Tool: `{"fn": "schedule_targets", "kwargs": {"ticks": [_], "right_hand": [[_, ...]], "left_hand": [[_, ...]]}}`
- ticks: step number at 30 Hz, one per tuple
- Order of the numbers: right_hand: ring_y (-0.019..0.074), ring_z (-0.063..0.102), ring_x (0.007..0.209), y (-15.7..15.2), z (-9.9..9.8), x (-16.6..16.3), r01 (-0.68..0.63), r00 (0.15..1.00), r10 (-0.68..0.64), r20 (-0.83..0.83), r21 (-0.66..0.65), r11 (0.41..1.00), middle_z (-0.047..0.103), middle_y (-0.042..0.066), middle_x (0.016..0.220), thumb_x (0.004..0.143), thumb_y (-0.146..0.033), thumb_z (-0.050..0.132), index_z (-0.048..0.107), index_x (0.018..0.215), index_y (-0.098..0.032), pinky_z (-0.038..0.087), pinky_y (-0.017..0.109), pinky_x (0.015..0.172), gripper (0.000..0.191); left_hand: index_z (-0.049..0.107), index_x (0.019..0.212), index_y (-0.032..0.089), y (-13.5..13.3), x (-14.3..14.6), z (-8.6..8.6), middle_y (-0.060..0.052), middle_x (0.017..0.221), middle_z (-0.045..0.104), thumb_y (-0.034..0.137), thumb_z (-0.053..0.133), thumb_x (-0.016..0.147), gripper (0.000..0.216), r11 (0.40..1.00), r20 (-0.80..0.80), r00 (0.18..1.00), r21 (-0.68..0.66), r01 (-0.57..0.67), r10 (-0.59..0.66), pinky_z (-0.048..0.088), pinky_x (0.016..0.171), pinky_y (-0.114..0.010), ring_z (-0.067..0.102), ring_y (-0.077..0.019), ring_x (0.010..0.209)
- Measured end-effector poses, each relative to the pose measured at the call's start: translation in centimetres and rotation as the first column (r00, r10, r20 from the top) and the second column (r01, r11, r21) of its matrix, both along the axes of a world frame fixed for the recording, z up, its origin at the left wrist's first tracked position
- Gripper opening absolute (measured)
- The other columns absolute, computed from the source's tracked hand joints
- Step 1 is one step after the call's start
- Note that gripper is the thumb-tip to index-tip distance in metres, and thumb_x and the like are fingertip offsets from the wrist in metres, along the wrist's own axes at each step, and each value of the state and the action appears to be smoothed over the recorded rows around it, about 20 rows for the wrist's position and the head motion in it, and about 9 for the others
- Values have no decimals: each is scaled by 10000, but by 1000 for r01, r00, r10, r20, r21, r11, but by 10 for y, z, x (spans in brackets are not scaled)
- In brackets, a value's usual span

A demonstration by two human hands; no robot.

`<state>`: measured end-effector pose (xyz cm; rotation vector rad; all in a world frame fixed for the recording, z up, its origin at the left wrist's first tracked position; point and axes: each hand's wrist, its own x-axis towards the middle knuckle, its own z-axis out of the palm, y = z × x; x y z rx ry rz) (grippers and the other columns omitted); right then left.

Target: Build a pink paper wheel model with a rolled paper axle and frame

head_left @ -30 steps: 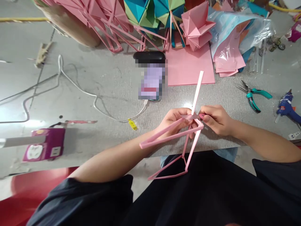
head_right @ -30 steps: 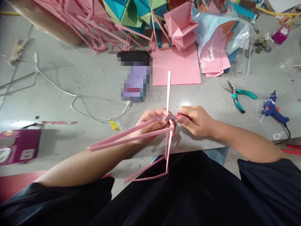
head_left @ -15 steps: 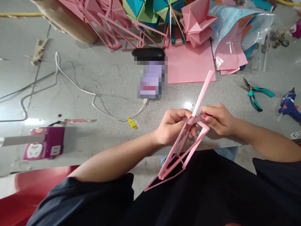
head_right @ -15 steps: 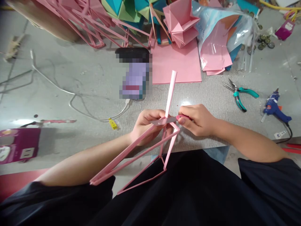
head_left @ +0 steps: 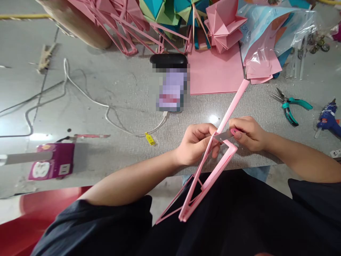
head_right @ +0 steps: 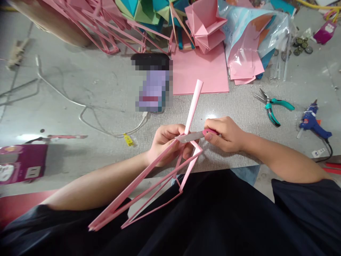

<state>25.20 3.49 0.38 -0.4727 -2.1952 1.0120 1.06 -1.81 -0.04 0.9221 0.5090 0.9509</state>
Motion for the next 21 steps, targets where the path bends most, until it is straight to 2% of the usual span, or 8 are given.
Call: {"fn": "schedule_targets", "kwargs": {"ticks": [9,14,21], "right_hand": [[113,421,573,1,2,2,-57,998,57,-4,-110,992,506,-61,725,1267,-469,519,521,926,-258,309,292,547,401],[110,427,570,2,0,3,-77,997,76,-12,-141,987,490,-69,713,1271,-492,516,523,926,-256,301,288,540,418],[115,440,599,-2,0,-3,-115,993,115,-9,-202,973,485,-61,744,1277,-626,448,545,943,-245,352,292,579,516]], "left_hand": [[710,825,187,-2,8,3,50,561,593,640,910,1034,538,998,-3,998,19,-66,66,345,412,-181,443,-58,398],[694,800,190,-1,7,7,62,530,546,632,883,1057,545,1000,33,999,5,-25,24,342,425,-182,432,-58,398],[636,734,197,4,9,9,55,538,526,721,891,1009,645,1000,-71,997,28,8,-6,352,429,-203,398,-61,415]]}}
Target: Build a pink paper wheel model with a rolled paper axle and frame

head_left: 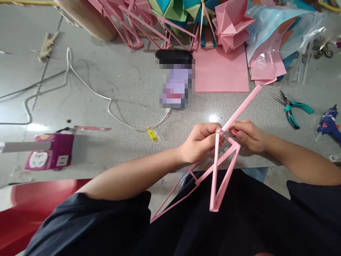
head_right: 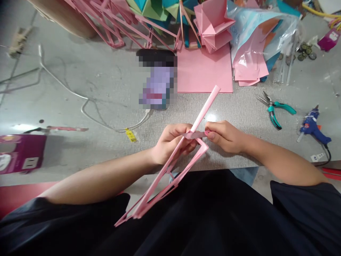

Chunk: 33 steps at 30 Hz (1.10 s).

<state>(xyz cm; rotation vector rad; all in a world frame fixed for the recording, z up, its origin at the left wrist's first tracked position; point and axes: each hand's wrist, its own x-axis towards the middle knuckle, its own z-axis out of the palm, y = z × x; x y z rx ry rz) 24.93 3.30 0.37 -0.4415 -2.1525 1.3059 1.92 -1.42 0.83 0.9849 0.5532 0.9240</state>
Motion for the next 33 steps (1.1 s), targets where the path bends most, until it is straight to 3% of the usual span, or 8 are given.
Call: {"fn": "schedule_targets", "kwargs": {"ticks": [4,10,16,22,26,33], "right_hand": [[128,508,649,-5,-1,-6,-1,999,-1,-48,-52,999,559,-40,782,1262,-694,437,603,990,-230,410,302,640,564],[127,500,654,0,-6,-3,1,1000,-1,25,-37,999,571,-36,790,1257,-729,404,597,999,-231,412,295,644,593],[129,572,697,-2,0,-9,-54,995,49,-84,-52,997,635,-17,839,1254,-721,429,663,1054,-212,452,293,690,595],[146,607,740,5,-10,-3,-36,999,37,23,-40,999,682,15,876,1257,-726,404,628,1012,-222,475,297,711,603],[150,709,809,4,-6,-7,-101,993,98,-61,-60,993,751,42,936,1248,-746,387,684,1130,-190,519,275,741,641],[151,667,814,6,-9,-9,-81,994,86,-62,92,993,709,38,930,1273,-696,332,729,1127,-158,515,288,787,685]], "left_hand": [[639,753,199,1,1,-1,45,555,553,728,888,1008,638,999,3,999,4,44,-44,371,438,-200,440,-72,430],[617,710,196,0,0,-3,51,576,552,695,874,1034,648,999,23,999,19,-39,39,369,432,-180,432,-52,423],[597,699,211,0,3,-3,45,529,532,799,853,1001,709,998,22,999,47,43,-44,381,431,-205,428,-72,409],[591,654,197,-1,0,-3,46,541,512,715,843,1046,697,998,1,1000,56,-30,30,373,440,-191,426,-61,427],[622,704,188,1,2,-8,47,572,542,706,868,1037,663,996,28,1000,86,2,-4,413,466,-181,472,-63,453],[602,706,196,-1,2,-11,52,511,523,695,811,1090,663,990,50,997,125,59,-65,402,444,-184,440,-69,411]]}}
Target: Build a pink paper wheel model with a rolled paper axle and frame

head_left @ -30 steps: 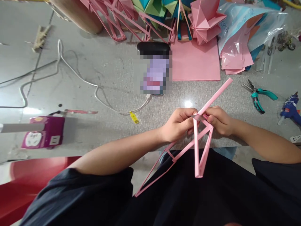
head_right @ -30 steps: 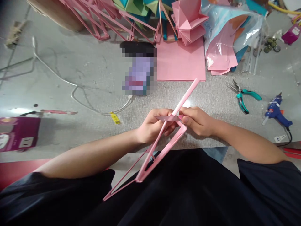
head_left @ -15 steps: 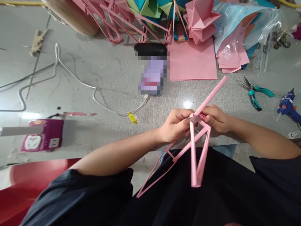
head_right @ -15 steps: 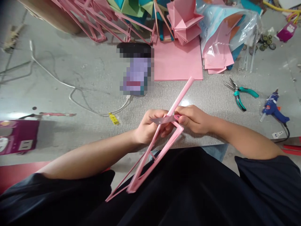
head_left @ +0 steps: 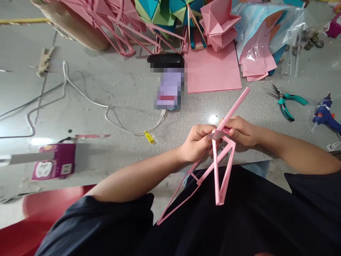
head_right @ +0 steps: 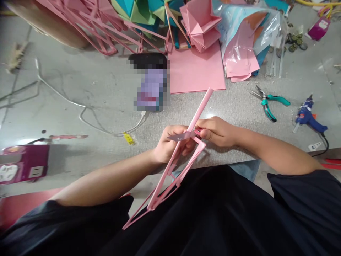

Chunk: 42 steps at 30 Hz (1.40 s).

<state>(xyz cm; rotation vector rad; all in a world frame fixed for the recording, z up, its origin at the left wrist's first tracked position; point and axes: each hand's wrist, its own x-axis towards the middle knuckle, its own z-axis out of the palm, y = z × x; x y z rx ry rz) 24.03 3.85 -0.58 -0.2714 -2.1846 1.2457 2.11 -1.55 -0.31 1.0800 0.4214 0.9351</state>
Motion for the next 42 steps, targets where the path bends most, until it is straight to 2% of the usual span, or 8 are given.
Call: {"fn": "schedule_targets", "kwargs": {"ticks": [7,13,19,23,29,35,39,42], "right_hand": [[161,658,811,0,-7,4,-53,998,55,39,-58,997,701,34,930,1260,-745,299,673,1181,-166,500,305,788,693],[156,626,788,-1,-11,2,-46,998,49,43,-75,996,667,16,905,1243,-785,308,636,1087,-195,491,306,778,692],[171,700,861,-3,-11,0,-48,998,52,39,-89,995,745,53,975,1239,-793,304,692,1135,-179,526,306,820,734],[156,637,790,-5,-6,0,-22,998,24,58,-38,999,705,39,935,1254,-762,286,705,1104,-171,488,301,776,740],[147,578,743,-6,-3,-3,-14,999,14,35,-20,1000,641,8,889,1252,-760,294,681,1087,-174,450,300,739,722],[146,589,757,-4,-10,-3,-5,999,10,47,-96,995,687,15,919,1238,-800,311,620,1080,-211,447,297,735,683],[150,584,757,-3,-11,-2,5,998,1,66,-86,996,681,11,902,1233,-810,310,588,1039,-228,448,294,738,673],[158,594,771,-4,-7,-3,-3,998,7,63,-63,998,668,13,900,1241,-791,300,607,1050,-220,463,297,755,676]], "left_hand": [[571,669,198,-1,1,-1,52,510,508,687,812,1091,690,1000,0,1000,16,-12,12,378,429,-180,441,-62,398],[568,676,202,-3,-1,-2,67,490,479,646,811,1100,660,998,31,999,-51,35,-34,374,414,-181,407,-66,380],[541,665,206,-2,-2,-1,62,486,479,676,828,1069,683,990,-3,997,-118,74,-75,329,397,-182,379,-64,373],[531,630,203,-1,-1,-1,55,490,475,677,837,1058,708,985,-65,994,-157,76,-87,327,411,-199,388,-65,386],[536,618,205,-5,-2,-2,53,506,458,708,814,1073,733,999,-69,998,-50,11,-14,326,428,-210,388,-68,409],[475,667,214,-9,-5,-5,80,502,403,701,740,1128,720,999,68,996,-11,-48,49,363,440,-195,349,-62,395],[541,689,206,-8,-4,-4,68,524,457,615,751,1149,650,1000,20,1000,-22,-16,16,306,411,-193,367,-59,385],[532,645,210,-6,-1,-5,58,513,454,671,772,1117,703,998,-39,999,-55,-5,3,296,414,-222,376,-69,392]]}}
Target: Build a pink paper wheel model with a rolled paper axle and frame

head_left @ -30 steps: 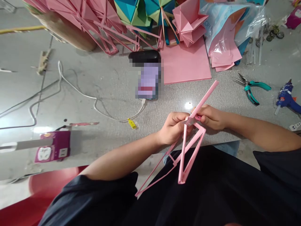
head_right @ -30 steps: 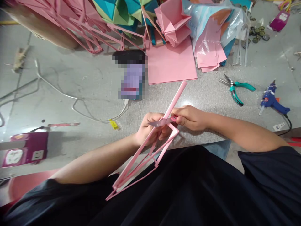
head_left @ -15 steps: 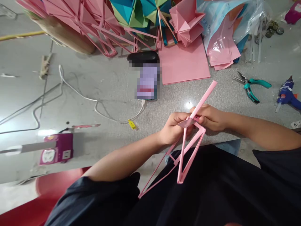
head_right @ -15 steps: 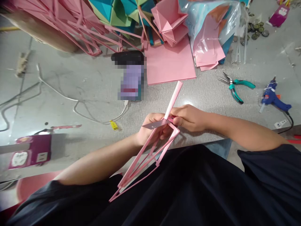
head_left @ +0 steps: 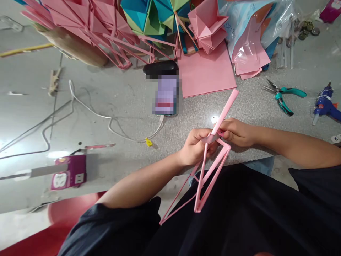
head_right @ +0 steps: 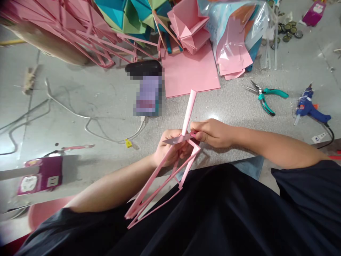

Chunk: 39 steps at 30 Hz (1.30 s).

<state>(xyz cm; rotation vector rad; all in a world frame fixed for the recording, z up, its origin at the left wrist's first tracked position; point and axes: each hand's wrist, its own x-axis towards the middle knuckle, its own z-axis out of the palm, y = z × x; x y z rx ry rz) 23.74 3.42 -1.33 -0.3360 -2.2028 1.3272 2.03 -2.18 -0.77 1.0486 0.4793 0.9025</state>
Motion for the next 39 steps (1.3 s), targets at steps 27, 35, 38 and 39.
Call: {"fn": "schedule_targets", "kwargs": {"ticks": [27,35,38,39], "right_hand": [[113,374,654,9,6,11,20,998,-15,55,-86,996,412,-74,778,1213,-843,346,445,914,-258,323,289,658,665],[104,377,586,11,-14,11,523,845,-458,-274,249,815,432,-111,721,1142,-498,785,694,1223,-249,366,265,598,277],[121,529,635,11,-15,10,503,864,-435,-252,442,743,628,-71,766,1222,-384,630,716,1520,-264,462,258,649,332],[131,591,683,13,-15,11,485,874,-427,-234,495,721,706,-38,831,1243,-351,559,730,1533,-264,492,265,677,347]], "left_hand": [[525,655,214,9,-1,-2,63,507,454,671,813,1088,692,998,29,998,-33,-58,59,302,431,-225,336,-67,398],[531,659,218,13,2,-2,48,496,469,650,814,1090,672,994,49,999,-105,6,-1,350,470,-237,418,-105,448],[548,659,211,8,5,-2,45,502,480,721,812,1068,705,985,53,994,-134,105,-99,350,483,-244,399,-97,446],[547,655,212,7,5,-3,41,504,481,729,805,1069,711,980,53,990,-144,135,-129,356,493,-248,403,-100,457]]}}
